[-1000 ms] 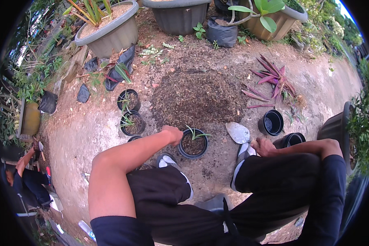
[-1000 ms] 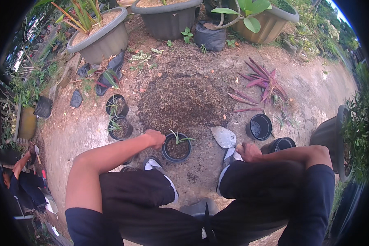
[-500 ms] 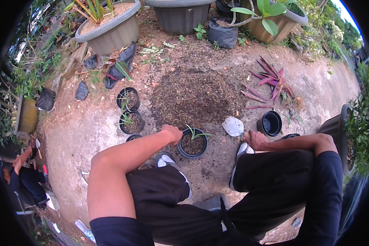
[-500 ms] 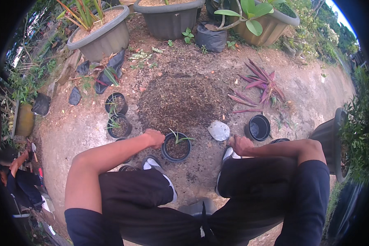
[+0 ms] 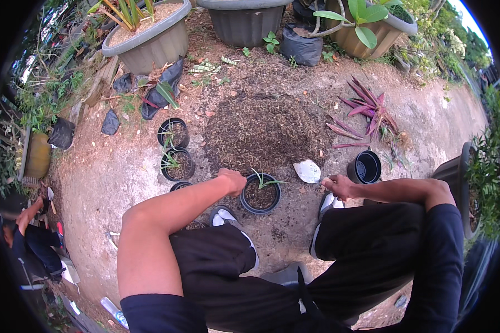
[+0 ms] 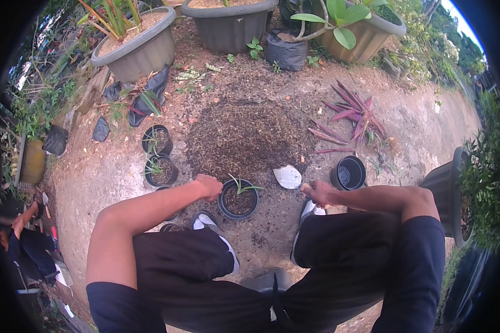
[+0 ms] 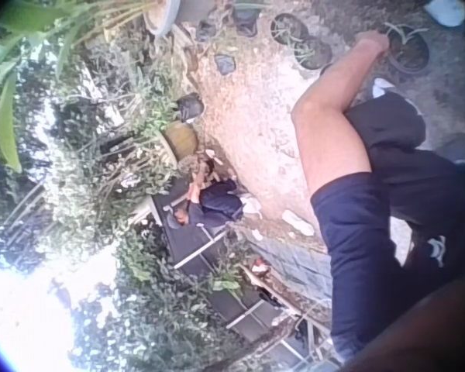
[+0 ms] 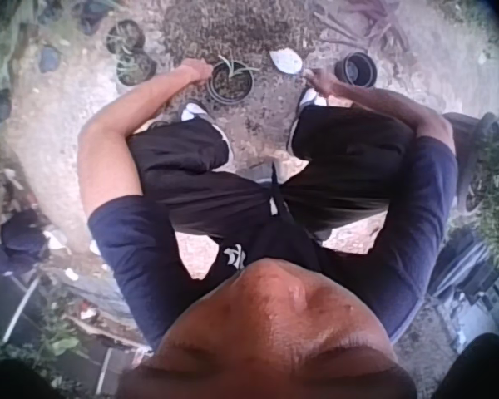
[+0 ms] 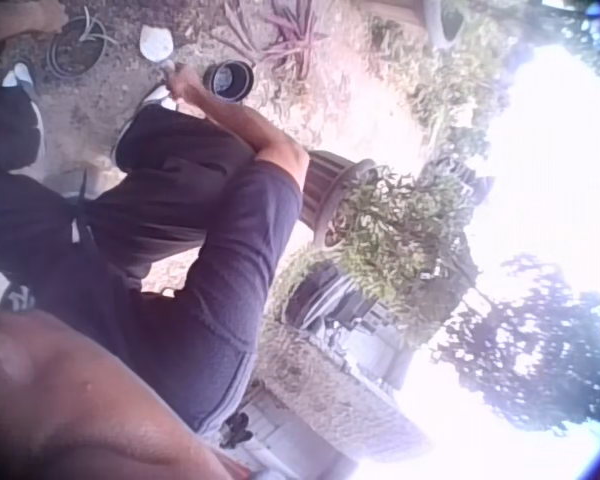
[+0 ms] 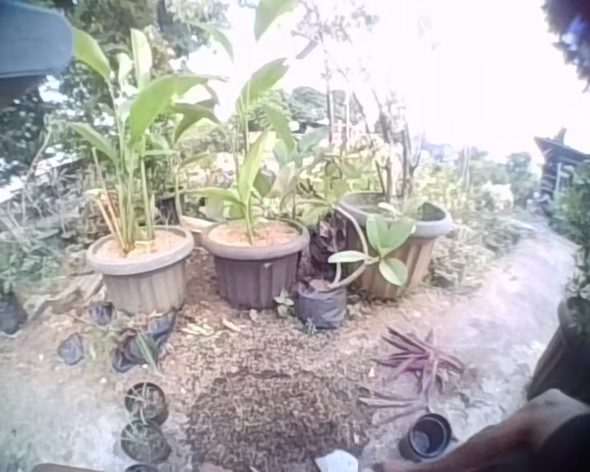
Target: The person uses a trowel to scoop soil from a pile into a small black pot containing a seedling, pressing the soil down by hand to secure the plant.
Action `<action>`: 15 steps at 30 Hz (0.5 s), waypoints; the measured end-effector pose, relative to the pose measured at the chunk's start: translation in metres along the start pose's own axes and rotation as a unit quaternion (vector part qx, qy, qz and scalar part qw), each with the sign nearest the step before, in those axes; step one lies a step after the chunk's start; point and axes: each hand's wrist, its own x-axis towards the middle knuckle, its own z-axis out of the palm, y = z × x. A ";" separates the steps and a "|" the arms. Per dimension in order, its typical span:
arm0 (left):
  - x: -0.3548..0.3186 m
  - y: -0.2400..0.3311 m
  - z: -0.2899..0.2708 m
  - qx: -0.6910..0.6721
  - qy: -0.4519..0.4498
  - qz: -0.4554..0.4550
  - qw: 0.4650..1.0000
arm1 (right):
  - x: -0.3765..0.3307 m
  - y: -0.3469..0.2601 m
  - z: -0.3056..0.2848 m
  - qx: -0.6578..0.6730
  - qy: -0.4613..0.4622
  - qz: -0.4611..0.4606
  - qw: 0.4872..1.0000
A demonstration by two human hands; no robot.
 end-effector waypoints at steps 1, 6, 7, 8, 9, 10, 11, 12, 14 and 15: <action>0.001 -0.001 0.001 -0.003 0.003 0.000 1.000 | 0.002 -0.003 0.002 -0.033 0.021 -0.014 0.999; -0.002 0.000 0.001 -0.007 0.014 0.009 1.000 | 0.016 0.008 0.013 -0.176 0.126 -0.063 0.974; -0.002 0.000 0.002 -0.008 0.015 0.003 1.000 | 0.016 0.007 0.014 -0.196 0.136 -0.055 0.970; -0.001 0.000 0.003 -0.008 0.017 -0.003 1.000 | 0.016 0.007 0.014 -0.191 0.135 -0.057 0.971; -0.001 0.001 0.004 -0.009 0.019 -0.009 1.000 | 0.016 0.008 0.013 -0.186 0.135 -0.059 0.972; 0.000 0.000 0.004 -0.009 0.016 -0.009 1.000 | 0.016 0.008 0.012 -0.179 0.136 -0.061 0.972; 0.000 0.001 0.004 -0.009 0.014 -0.008 1.000 | 0.015 0.010 0.010 -0.170 0.123 -0.070 0.975; 0.001 0.001 0.004 -0.009 0.012 -0.007 1.000 | 0.013 0.012 0.007 -0.161 0.111 -0.078 0.978; 0.004 -0.001 0.007 -0.012 0.013 -0.004 1.000 | 0.009 0.013 0.001 -0.156 0.095 -0.092 0.979; 0.005 -0.003 0.009 -0.013 0.014 -0.003 1.000 | 0.006 0.015 -0.003 -0.159 0.090 -0.095 0.979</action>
